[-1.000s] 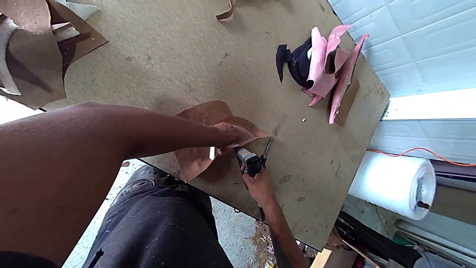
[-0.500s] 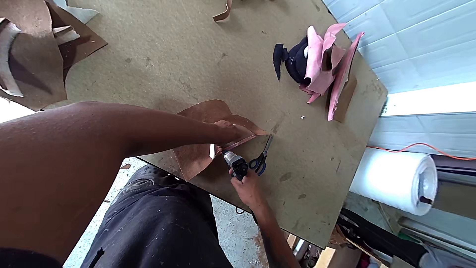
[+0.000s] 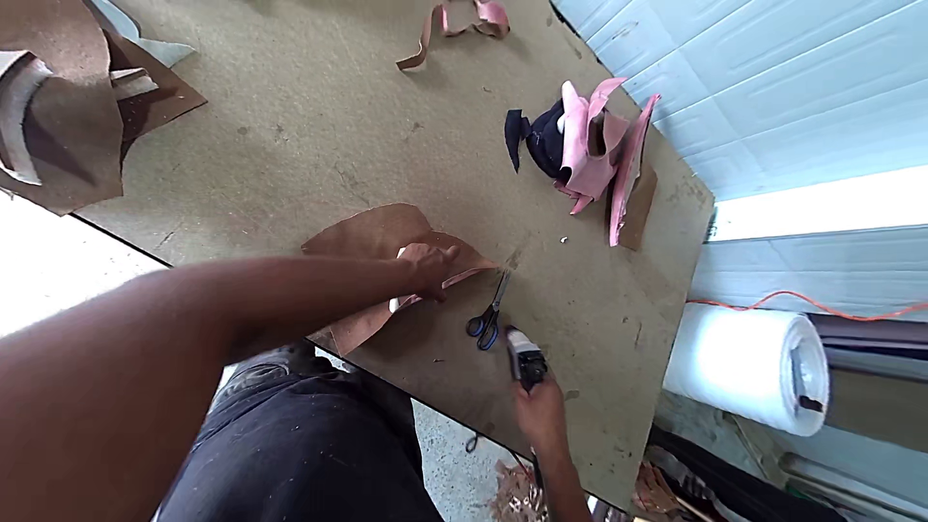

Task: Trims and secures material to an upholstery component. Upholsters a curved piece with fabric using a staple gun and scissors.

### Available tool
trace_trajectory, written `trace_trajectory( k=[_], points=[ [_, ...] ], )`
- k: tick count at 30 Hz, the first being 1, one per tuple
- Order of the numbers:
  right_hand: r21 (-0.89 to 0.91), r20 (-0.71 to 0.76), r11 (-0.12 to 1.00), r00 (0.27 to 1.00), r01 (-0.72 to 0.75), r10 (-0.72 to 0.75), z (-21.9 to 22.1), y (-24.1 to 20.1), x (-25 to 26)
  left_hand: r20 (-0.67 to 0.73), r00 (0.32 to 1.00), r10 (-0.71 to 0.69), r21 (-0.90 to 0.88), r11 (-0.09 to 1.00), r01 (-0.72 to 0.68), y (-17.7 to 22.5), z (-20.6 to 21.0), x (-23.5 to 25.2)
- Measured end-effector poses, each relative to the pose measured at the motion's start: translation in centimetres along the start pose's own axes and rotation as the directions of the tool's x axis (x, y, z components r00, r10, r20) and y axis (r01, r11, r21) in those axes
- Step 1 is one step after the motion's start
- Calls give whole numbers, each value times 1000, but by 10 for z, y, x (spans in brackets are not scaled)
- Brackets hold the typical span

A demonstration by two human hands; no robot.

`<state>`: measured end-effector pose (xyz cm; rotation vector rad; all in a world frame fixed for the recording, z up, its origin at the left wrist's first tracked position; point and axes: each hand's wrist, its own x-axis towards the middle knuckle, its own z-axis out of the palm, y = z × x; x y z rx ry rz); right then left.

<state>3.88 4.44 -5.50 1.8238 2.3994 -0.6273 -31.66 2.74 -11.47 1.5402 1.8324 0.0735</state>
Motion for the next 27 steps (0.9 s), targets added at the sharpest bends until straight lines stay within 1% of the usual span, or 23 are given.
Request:
trace_trajectory(
  k=[2, 4, 5, 6, 7, 9, 10, 11, 12, 13, 15, 16, 18, 20, 22, 24, 27],
  points=[
    [-108, -99, 994, 995, -32, 21, -5, 65, 23, -103, 993, -60, -3, 998, 60, 11, 16, -1],
    [-152, -139, 987, 990, -55, 34, -2, 117, 49, -192, 978, -79, -3, 997, 80, 12, 30, -1],
    [-150, -136, 987, 990, -58, 37, 0, 132, 55, -207, 976, -71, 12, 997, 75, 11, 34, -4],
    [-132, -132, 990, 991, -43, 25, 1, 137, 57, -209, 977, -44, 46, 997, 55, 9, 38, -7],
    [-103, -143, 995, 990, -6, -9, 2, 135, 56, -201, 980, 2, 90, 996, 16, 7, 41, -12],
    [10, -166, 995, 982, 96, -93, 2, 109, 52, -161, 979, 128, 208, 974, -93, 1, 42, -24],
    [82, -140, 987, 982, 136, -123, 6, 88, 51, -127, 976, 178, 278, 951, -137, -3, 39, -33],
    [143, -84, 977, 986, 157, -146, 15, 67, 51, -87, 976, 200, 333, 929, -161, -8, 37, -41],
    [194, -27, 966, 986, 169, -167, 29, 47, 50, -33, 979, 201, 377, 910, -174, -13, 34, -52],
    [232, -5, 956, 983, 180, -184, 47, 32, 53, 23, 983, 180, 404, 898, -174, -17, 29, -62],
    [221, -55, 958, 983, 183, -175, 80, 16, 63, 110, 987, 114, 417, 897, -150, -29, 21, -75],
    [188, -86, 967, 984, 171, -157, 91, 12, 69, 120, 990, 75, 409, 905, -119, -37, 19, -82],
    [127, -122, 980, 983, 154, -139, 99, 9, 79, 69, 997, 25, 372, 927, -49, -55, 19, -97],
    [103, -133, 980, 979, 168, -154, 98, 13, 83, -34, 998, 59, 331, 943, -44, -70, 25, -108],
    [148, -146, 964, 969, 219, -198, 95, 25, 83, -136, 985, 110, 272, 960, -70, -77, 33, -117],
    [151, -139, 961, 967, 234, -213, 89, 40, 80, -257, 958, 124, 220, 973, -67, -80, 43, -128],
    [53, -134, 972, 966, 228, -219, 77, 65, 69, -447, 888, 110, 169, 985, -37, -82, 72, -140]
  ],
)
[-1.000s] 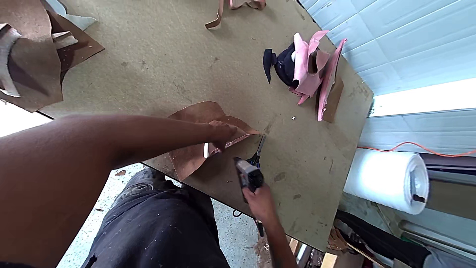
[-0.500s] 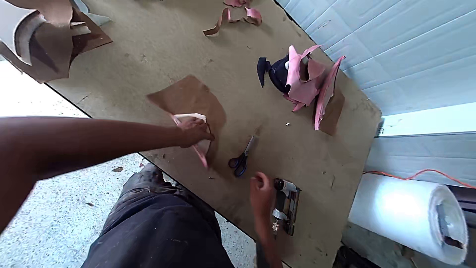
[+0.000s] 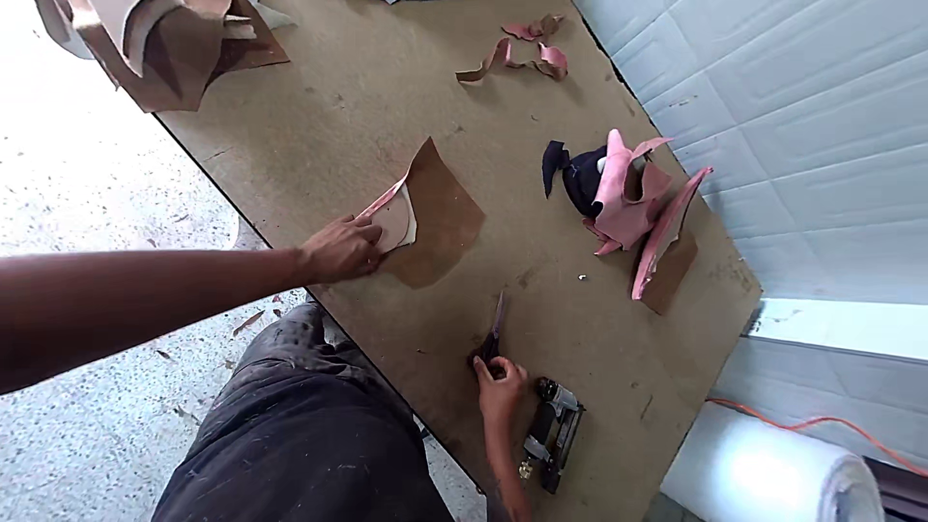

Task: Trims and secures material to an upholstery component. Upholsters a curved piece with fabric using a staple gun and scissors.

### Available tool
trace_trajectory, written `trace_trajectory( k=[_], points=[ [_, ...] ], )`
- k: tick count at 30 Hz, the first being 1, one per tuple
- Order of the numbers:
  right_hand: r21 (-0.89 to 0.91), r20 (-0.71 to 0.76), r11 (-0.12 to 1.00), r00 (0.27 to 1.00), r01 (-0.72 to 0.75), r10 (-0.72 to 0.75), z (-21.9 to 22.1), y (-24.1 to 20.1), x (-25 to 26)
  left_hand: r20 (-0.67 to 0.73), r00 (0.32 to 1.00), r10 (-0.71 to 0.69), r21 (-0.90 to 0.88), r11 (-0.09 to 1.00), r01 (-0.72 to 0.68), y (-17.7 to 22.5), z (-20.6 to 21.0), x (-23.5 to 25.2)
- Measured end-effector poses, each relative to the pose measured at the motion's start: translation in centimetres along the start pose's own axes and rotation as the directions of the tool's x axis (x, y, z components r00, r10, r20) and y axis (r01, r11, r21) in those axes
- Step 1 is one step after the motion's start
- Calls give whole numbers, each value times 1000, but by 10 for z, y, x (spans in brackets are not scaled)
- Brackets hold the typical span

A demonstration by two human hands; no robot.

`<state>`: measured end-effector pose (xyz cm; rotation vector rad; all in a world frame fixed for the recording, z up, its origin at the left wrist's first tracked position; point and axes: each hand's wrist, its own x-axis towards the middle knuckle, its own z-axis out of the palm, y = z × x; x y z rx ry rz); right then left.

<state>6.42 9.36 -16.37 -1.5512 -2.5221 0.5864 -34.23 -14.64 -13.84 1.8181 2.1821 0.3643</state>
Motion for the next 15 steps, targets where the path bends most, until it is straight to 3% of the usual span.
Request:
trace_trajectory(
  k=[4, 7, 9, 13, 15],
  points=[
    [-138, 174, 981, 971, -140, 163, -24, 0, -30, -62, 997, -49, -47, 998, 46, 7, 32, -21],
    [54, 444, 903, 820, -427, 361, -39, -26, -57, -103, 991, -88, -83, 993, 80, 5, 38, -22],
    [208, 586, 811, 734, -547, 344, -45, -54, -77, -105, 989, -100, -99, 991, 90, 8, 40, -21],
    [282, 650, 851, 741, -444, 172, -10, -137, -99, -104, 986, -133, -120, 986, 120, 8, 39, -14],
    [313, 707, 792, 685, -525, 175, 16, -164, -102, -109, 981, -159, -126, 981, 145, 10, 38, -7]
  ],
)
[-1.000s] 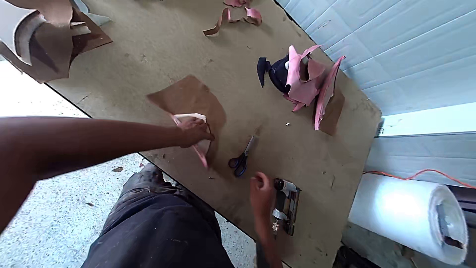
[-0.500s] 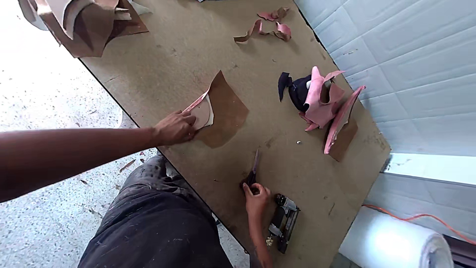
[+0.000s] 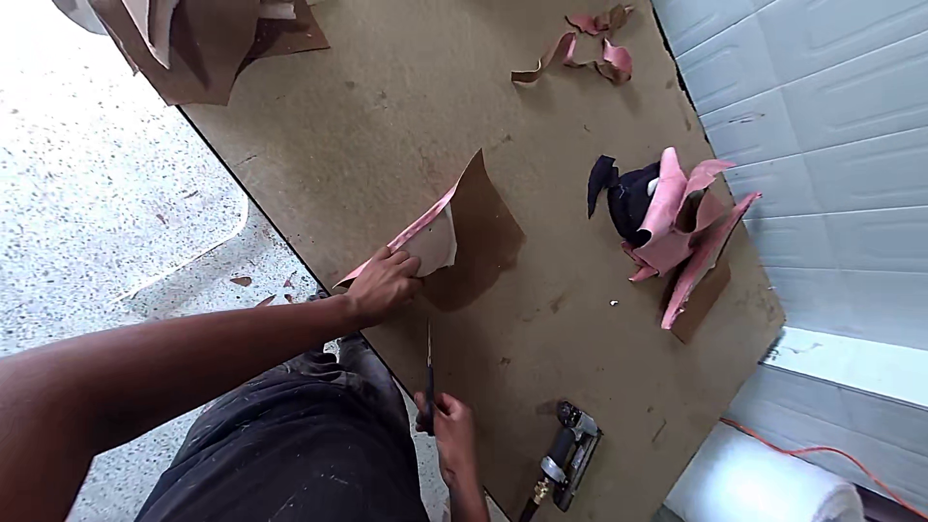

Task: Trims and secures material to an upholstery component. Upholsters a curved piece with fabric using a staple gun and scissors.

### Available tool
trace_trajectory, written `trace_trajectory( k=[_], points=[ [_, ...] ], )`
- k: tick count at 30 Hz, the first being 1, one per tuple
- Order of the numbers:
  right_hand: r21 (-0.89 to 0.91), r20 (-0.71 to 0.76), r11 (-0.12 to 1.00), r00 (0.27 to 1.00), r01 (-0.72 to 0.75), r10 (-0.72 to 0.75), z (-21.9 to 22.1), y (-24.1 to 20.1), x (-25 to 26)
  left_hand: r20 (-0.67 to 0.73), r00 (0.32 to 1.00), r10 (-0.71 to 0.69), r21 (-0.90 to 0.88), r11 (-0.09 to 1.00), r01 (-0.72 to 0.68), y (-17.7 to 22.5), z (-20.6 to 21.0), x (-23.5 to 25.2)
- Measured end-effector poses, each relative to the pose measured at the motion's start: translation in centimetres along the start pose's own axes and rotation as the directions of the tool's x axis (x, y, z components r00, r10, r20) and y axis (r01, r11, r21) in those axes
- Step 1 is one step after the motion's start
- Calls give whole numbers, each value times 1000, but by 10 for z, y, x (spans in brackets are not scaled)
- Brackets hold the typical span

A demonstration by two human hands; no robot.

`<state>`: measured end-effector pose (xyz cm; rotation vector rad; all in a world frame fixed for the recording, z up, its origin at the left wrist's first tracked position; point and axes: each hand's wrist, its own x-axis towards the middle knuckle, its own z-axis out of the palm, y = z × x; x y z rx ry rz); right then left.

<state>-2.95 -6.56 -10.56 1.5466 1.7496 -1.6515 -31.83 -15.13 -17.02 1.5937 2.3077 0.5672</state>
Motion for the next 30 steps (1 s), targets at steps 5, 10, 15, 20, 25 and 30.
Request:
trace_trajectory(
  k=[5, 10, 15, 20, 25, 30],
  points=[
    [284, 168, 958, 986, -36, -12, 25, -16, 34, 5, 1000, -8, 26, 1000, 8, 5, 2, 5],
    [359, 159, 932, 987, -54, -4, 25, -33, 53, -52, 999, -12, 47, 999, 14, 13, 11, 18],
    [365, 152, 931, 988, -24, -34, 23, -32, 63, -145, 989, -2, -65, 998, -7, 9, 23, 20],
    [365, 163, 931, 985, -8, -55, 22, -33, 67, -157, 988, -4, -103, 995, -12, 7, 21, 20],
    [374, 154, 927, 987, -13, -48, 25, -28, 66, -169, 985, -24, -133, 991, 1, 6, 22, 21],
    [474, 193, 879, 980, -50, -48, 31, -29, 65, -164, 986, -43, -177, 984, 14, 3, 19, 20]
  ],
)
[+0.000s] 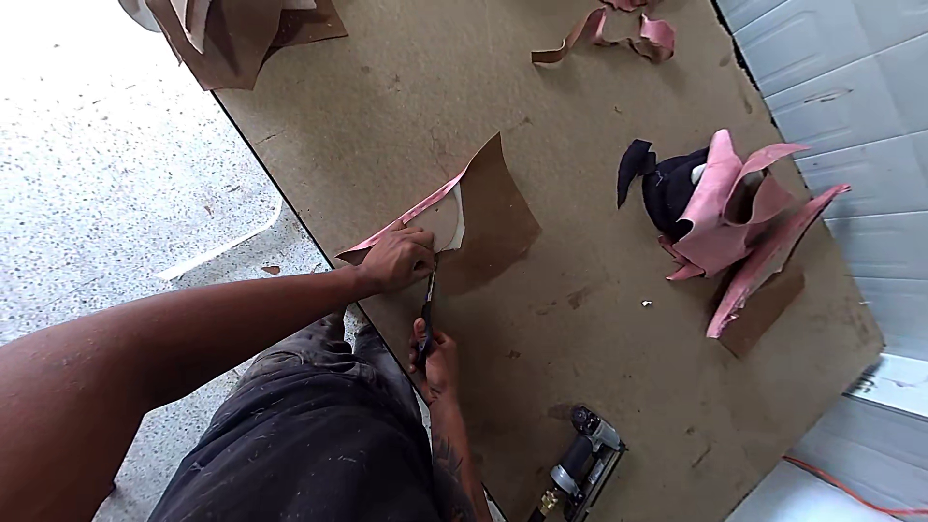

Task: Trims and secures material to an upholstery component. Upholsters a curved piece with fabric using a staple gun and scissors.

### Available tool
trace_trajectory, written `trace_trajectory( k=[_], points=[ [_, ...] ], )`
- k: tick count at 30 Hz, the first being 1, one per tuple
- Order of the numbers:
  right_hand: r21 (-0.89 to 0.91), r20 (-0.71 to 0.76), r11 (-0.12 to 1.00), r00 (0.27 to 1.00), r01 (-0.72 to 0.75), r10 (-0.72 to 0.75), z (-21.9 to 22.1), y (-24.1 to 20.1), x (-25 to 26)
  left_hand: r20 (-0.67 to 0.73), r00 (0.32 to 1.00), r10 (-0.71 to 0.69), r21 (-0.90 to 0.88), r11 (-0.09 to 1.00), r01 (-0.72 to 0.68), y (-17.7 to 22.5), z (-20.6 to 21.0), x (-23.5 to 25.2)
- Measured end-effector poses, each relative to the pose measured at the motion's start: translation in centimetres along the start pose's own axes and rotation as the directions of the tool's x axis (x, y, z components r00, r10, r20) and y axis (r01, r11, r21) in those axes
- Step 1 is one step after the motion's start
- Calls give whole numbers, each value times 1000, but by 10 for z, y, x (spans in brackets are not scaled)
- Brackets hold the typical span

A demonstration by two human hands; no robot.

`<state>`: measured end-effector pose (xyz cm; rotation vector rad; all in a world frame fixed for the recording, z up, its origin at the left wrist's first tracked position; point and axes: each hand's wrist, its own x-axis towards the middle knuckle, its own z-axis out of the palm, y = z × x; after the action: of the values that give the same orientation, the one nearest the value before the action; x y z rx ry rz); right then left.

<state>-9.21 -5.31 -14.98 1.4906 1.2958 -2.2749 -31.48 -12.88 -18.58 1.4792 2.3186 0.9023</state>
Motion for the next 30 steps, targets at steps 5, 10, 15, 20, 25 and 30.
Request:
trace_trajectory(
  k=[5, 10, 15, 20, 25, 30],
  points=[
    [31, 40, 1000, 999, 3, -4, 0, -3, 6, -9, 1000, -18, -54, 998, 18, -3, -1, 0],
    [19, 18, 1000, 1000, 15, -16, 2, -1, 9, 8, 1000, -24, -53, 998, 24, -3, -3, 0],
    [4, -8, 1000, 1000, 30, -30, -2, 1, 8, 19, 1000, -16, -45, 999, 17, -5, -1, 0],
    [19, 14, 1000, 1000, 13, -13, -2, -1, 9, 36, 999, -24, -38, 999, 25, -3, -2, 1],
    [48, 79, 999, 997, 23, -26, 0, -7, 17, 34, 999, -36, -99, 994, 39, -5, -5, 0],
    [28, 47, 999, 999, 20, -22, -1, -11, 19, 63, 998, -19, -117, 993, 26, -6, -8, 1]
  ],
)
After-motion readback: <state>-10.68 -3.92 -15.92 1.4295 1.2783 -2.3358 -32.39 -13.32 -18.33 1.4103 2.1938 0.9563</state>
